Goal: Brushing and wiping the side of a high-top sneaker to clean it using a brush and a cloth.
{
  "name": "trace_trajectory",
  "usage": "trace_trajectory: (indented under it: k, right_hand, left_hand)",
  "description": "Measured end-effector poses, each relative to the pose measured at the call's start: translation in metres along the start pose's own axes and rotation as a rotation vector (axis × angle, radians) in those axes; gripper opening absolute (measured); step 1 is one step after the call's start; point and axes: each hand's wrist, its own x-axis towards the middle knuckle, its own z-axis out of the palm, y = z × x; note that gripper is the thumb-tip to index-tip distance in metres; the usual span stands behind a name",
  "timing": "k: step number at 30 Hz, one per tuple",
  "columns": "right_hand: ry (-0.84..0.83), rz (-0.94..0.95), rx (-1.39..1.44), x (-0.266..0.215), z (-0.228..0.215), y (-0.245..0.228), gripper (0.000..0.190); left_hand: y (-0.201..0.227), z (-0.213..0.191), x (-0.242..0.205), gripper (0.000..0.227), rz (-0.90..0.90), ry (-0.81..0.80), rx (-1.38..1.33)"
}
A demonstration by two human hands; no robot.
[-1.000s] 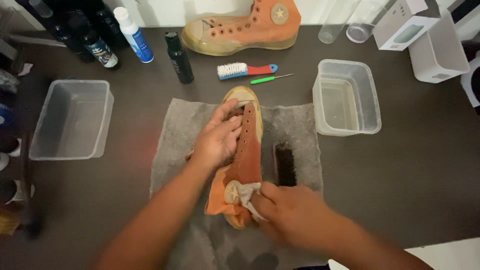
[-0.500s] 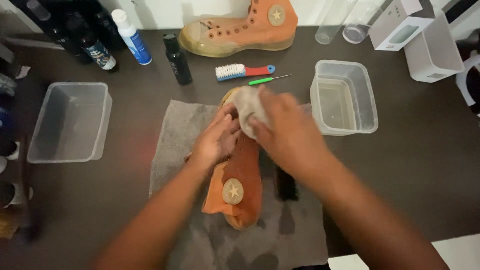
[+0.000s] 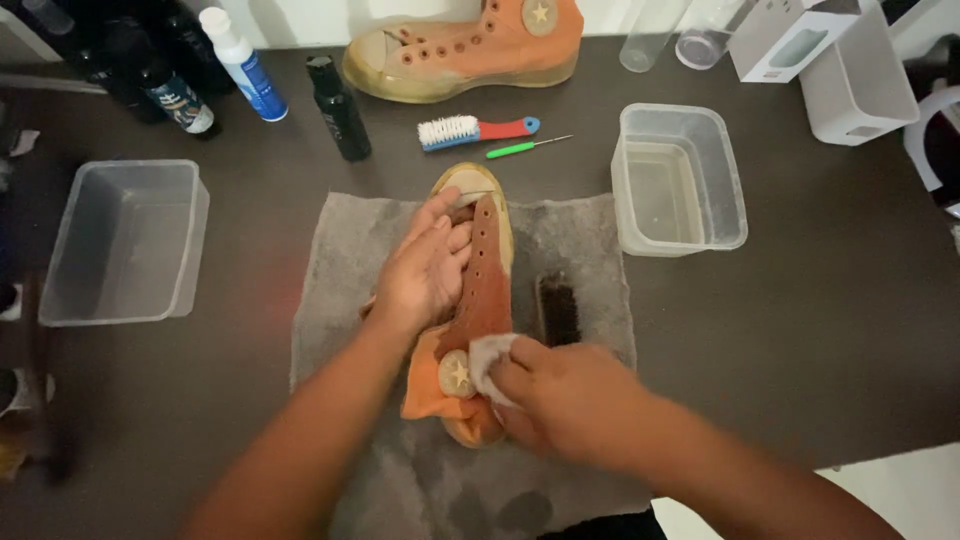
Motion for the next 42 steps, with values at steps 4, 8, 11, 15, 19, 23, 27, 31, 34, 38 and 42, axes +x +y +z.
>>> trace_trajectory:
  k: [4,8,11,15,19,23,27,31,34,38,42]
  right_hand:
    - [-0.063,0.003,0.261,-0.007,-0.027,0.011,0.03]
    - [0.359,0.188,0.09,0.01,-0.033,0.019,0.044]
    - [0.193,0.206,-0.19,0.027,-0.01,0.025,0.052]
    - [0.378,0.015,-0.308,0.018,0.02,0.005,0.036]
    - [0.221,-0.052,-0.082,-0.004,0.021,0.0,0.032]
    - [-0.118,-0.019,0.262,-0.004,-0.027,0.011,0.022]
    - [0.193,0.071,0.106,0.013,-0.03,0.023,0.043]
    - [0.337,0.101,-0.128,0.035,-0.019,0.026,0.037]
    - [0.273,0.019,-0.139,0.038,0.0,0.018,0.031]
    - [0.194,-0.057,-0.034,0.017,0.016,0.011,0.029]
    - [0.117,-0.172,0.181,0.004,-0.019,0.009,0.026]
  left_hand:
    - [0.0,-0.009,0.005,0.064,-0.052,-0.055,0.056]
    - [0.001,-0.007,0.004,0.062,-0.058,-0.099,0.065]
    - [-0.002,-0.018,0.009,0.057,-0.06,-0.137,0.081]
    - [-0.001,-0.005,0.002,0.064,-0.011,-0.082,0.082]
    - [0.005,0.004,-0.005,0.065,0.007,-0.062,0.114]
    - [0.003,-0.001,-0.001,0.065,-0.023,-0.079,0.073]
    - [0.003,-0.001,-0.003,0.063,-0.024,-0.113,0.084]
    - [0.004,-0.009,-0.002,0.062,-0.037,-0.152,0.14]
    - [-0.003,-0.021,0.003,0.06,-0.01,-0.234,0.119]
    - [0.004,-0.01,-0.001,0.062,0.014,-0.259,0.107]
    - [0.001,-0.008,-0.004,0.061,0.009,-0.255,0.024]
